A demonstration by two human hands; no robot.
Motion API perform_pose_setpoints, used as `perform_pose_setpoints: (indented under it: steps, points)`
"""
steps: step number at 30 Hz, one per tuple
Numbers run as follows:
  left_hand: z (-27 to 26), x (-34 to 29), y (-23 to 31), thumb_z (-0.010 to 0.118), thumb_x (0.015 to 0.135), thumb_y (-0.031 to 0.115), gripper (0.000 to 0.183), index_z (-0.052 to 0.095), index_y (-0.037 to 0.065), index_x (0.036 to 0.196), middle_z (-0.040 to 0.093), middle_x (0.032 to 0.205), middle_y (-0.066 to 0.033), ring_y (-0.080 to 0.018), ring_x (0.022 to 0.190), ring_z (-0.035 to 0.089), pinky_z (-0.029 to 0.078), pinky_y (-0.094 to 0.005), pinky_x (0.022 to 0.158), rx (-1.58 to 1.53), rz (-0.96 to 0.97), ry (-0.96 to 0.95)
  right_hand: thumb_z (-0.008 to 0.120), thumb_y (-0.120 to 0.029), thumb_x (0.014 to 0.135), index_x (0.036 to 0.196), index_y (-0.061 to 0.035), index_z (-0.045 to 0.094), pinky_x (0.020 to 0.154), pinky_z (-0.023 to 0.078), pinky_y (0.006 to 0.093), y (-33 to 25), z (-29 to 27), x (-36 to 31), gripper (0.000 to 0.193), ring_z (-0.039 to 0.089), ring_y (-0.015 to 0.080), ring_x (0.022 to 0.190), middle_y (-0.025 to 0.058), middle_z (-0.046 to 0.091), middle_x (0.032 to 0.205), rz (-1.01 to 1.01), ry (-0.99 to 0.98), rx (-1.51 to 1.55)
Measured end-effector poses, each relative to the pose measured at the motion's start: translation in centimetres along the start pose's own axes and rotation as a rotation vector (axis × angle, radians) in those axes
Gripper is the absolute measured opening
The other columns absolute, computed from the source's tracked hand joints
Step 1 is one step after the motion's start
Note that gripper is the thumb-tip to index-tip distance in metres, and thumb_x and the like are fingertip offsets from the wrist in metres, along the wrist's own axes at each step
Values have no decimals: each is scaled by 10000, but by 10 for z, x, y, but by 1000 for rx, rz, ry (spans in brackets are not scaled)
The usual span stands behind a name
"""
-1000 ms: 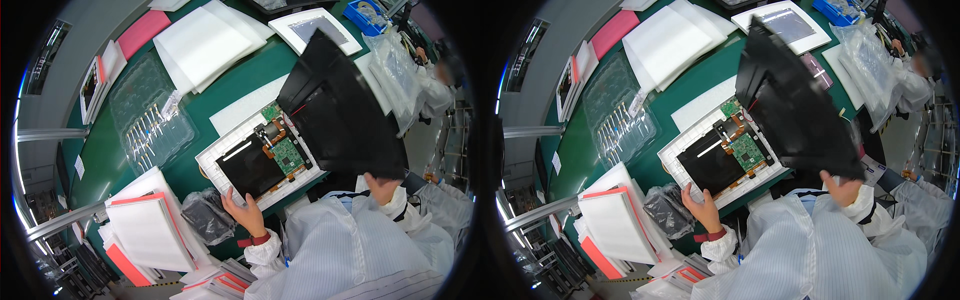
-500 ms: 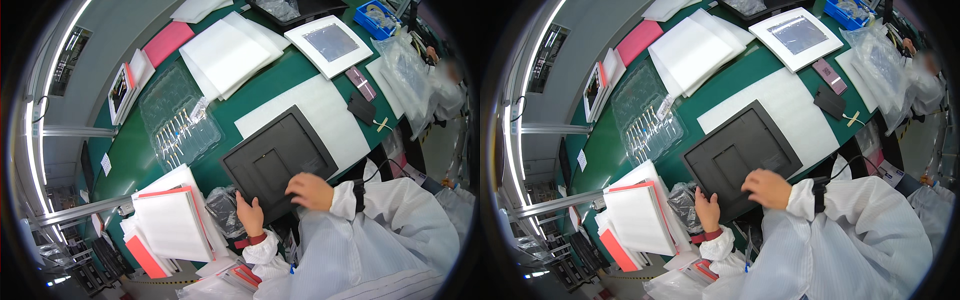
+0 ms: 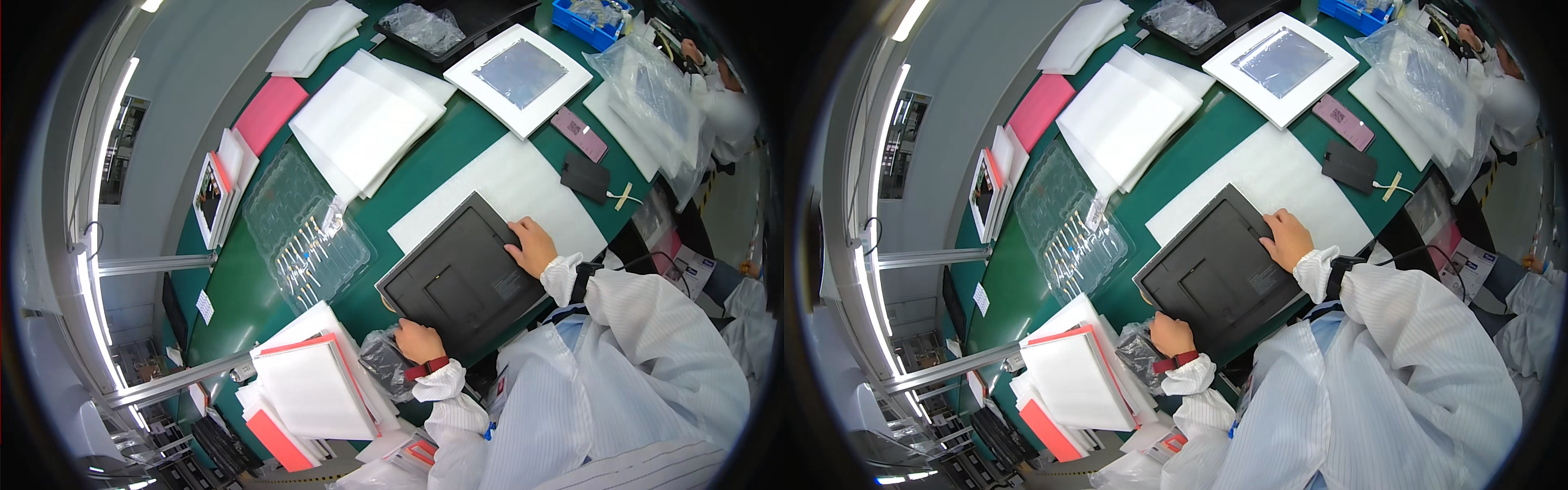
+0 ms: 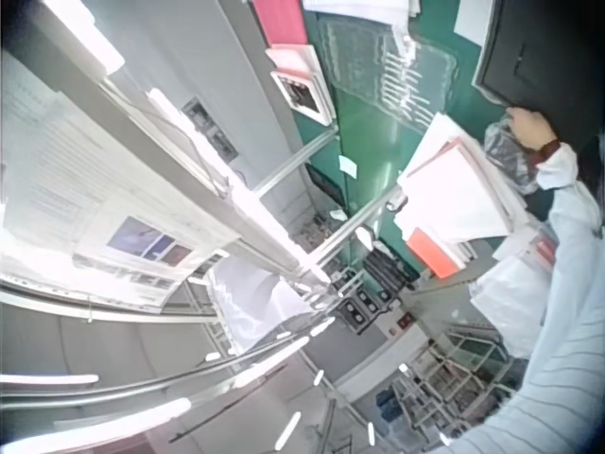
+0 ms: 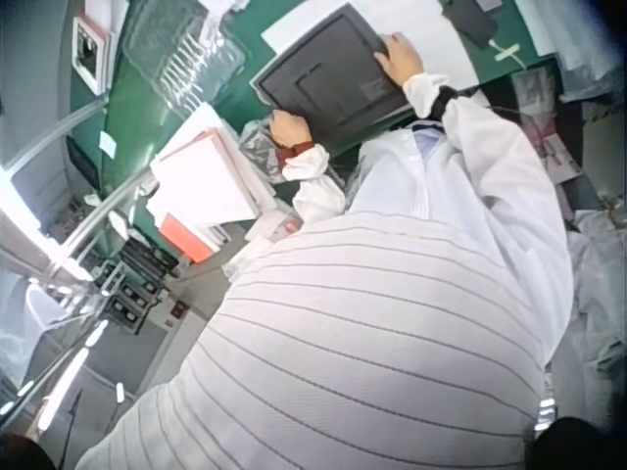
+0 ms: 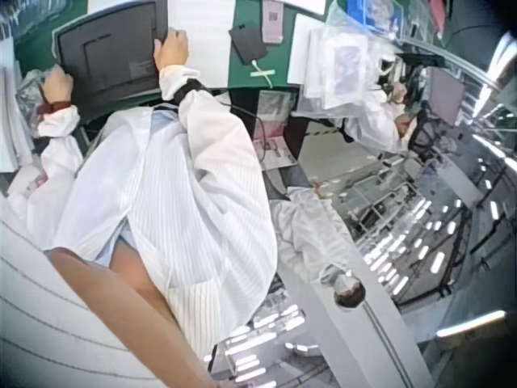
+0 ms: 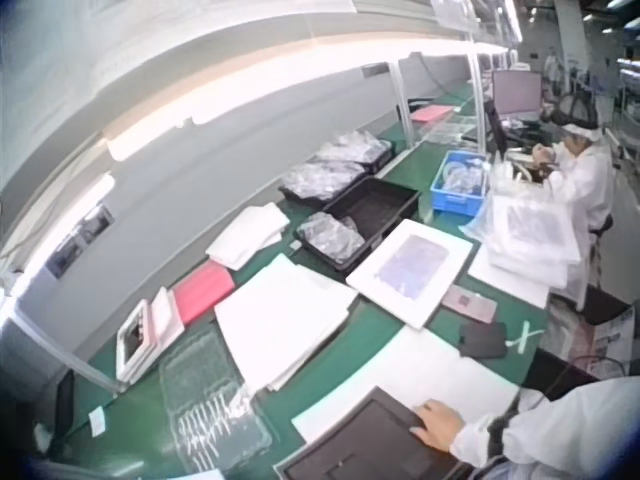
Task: The person assembles a flat-panel electronic display by installing a circuit board and ribbon cable into a display panel, then attaching a back cover and protective film to house the components. The person uses a spudger to aid in the assembly.
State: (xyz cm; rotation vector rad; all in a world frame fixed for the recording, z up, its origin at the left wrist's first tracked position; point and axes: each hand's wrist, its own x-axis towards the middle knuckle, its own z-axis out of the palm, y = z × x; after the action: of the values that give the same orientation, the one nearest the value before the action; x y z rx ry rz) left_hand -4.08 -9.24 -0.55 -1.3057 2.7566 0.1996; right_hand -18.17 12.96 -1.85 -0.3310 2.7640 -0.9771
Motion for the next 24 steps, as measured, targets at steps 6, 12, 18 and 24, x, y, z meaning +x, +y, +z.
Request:
perform_pose_setpoints:
  steps: [6, 12, 18, 24]
  points:
    - [4, 7, -4, 583, 686, 55, 191, 587, -5, 867, 601, 848, -194, -373, 776, 595, 478, -437, 670, 30, -37, 73, 643, -82, 668, 1013, 5, 556, 781, 439, 344, 1, 6, 2, 366, 514, 294, 898, 131, 503, 954, -74, 136, 72]
    - [6, 11, 3, 560, 693, 43, 209, 580, 2, 897, 611, 824, -181, -370, 774, 597, 480, -436, 676, 28, -53, 91, 639, -81, 679, 1061, 7, 528, 813, 418, 347, 9, 20, 5, 408, 482, 308, 928, 150, 470, 980, -149, 316, 156]
    - [7, 13, 8, 591, 685, 42, 262, 530, 1, 936, 597, 820, -180, -372, 783, 586, 480, -438, 664, 70, 0, 93, 621, -39, 679, 1118, 3, 502, 795, 418, 348, 1, 14, -5, 456, 472, 303, 916, 151, 465, 983, -125, 216, 24]
    - [15, 29, 5, 644, 685, 95, 249, 497, 33, 877, 597, 830, -149, -335, 728, 611, 497, -425, 599, 214, -27, 41, 616, -39, 646, 1093, 0, 522, 788, 419, 363, 2, 4, -4, 459, 477, 298, 905, 141, 469, 985, -134, 172, 65]
